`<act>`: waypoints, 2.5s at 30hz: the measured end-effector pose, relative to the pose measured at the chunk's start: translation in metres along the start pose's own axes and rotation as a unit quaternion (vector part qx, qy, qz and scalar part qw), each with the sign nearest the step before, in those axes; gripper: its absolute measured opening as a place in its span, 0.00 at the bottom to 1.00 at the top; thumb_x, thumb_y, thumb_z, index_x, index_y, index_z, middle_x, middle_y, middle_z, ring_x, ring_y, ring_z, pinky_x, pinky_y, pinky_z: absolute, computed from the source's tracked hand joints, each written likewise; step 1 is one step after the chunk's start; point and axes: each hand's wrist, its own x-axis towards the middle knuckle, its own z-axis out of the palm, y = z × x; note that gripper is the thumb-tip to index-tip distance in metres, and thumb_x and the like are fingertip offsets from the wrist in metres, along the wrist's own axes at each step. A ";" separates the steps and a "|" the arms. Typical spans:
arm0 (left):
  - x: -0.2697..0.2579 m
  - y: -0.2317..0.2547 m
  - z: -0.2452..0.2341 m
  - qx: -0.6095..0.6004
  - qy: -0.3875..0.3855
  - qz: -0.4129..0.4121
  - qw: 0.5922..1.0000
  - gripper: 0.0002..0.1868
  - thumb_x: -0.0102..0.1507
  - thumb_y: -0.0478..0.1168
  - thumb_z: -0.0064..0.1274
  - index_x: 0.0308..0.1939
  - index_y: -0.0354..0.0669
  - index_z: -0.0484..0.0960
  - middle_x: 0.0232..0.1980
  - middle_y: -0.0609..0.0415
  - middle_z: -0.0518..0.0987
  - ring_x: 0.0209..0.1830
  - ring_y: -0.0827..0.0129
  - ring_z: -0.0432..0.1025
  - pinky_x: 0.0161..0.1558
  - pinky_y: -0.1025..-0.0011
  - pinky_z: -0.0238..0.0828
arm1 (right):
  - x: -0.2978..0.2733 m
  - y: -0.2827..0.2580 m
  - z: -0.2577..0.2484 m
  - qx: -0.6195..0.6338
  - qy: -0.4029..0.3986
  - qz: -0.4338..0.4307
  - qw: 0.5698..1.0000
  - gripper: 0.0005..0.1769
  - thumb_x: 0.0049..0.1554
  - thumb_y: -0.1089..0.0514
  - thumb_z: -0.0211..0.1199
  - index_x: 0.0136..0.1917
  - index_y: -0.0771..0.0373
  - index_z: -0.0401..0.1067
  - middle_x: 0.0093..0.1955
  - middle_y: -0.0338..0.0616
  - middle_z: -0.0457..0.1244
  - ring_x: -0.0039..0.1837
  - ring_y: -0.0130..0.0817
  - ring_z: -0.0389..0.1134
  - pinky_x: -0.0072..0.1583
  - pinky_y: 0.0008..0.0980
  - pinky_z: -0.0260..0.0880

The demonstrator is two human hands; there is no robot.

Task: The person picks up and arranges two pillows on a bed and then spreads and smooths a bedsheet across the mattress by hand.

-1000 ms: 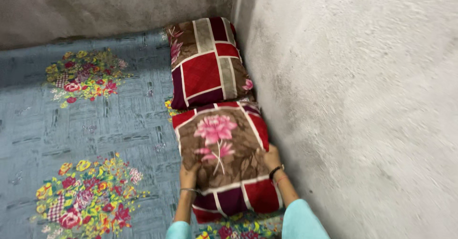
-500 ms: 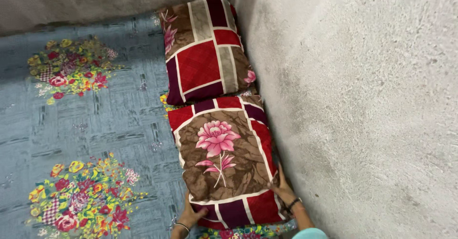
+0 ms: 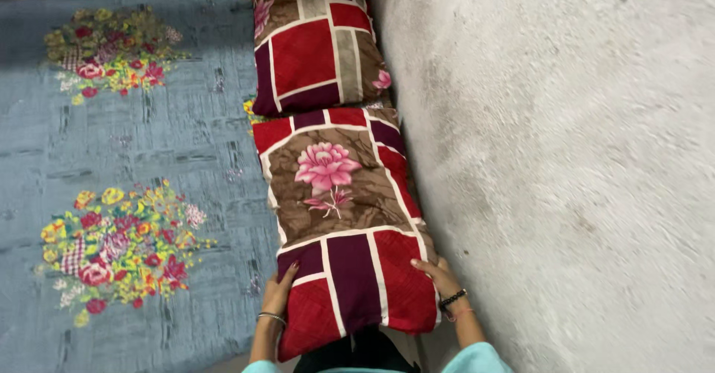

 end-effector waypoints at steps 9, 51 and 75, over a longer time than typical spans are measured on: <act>-0.081 -0.089 -0.024 0.412 0.126 0.089 0.898 0.30 0.64 0.63 0.45 0.48 0.40 0.85 0.45 0.33 0.83 0.49 0.36 0.77 0.51 0.48 0.73 | -0.011 0.110 -0.030 -0.355 0.141 -0.046 0.923 0.29 0.54 0.38 0.71 0.50 0.67 0.76 0.47 0.59 0.72 0.51 0.53 0.72 0.51 0.44 0.73; -0.099 -0.079 0.022 0.489 0.240 0.103 0.832 0.38 0.55 0.51 0.63 0.64 0.42 0.68 0.61 0.39 0.74 0.54 0.41 0.73 0.50 0.47 0.73 | -0.051 0.150 -0.045 -0.583 0.197 -0.149 0.774 0.08 0.57 0.52 0.61 0.47 0.56 0.70 0.44 0.50 0.71 0.48 0.58 0.72 0.47 0.55 0.72; 0.161 0.118 0.144 0.431 0.183 0.264 0.843 0.44 0.59 0.60 0.54 0.73 0.41 0.63 0.78 0.40 0.58 0.78 0.44 0.49 0.72 0.45 0.40 | 0.207 -0.128 0.120 -0.426 0.238 -0.458 0.743 0.29 0.56 0.55 0.61 0.69 0.61 0.66 0.65 0.58 0.62 0.66 0.59 0.62 0.66 0.52 0.62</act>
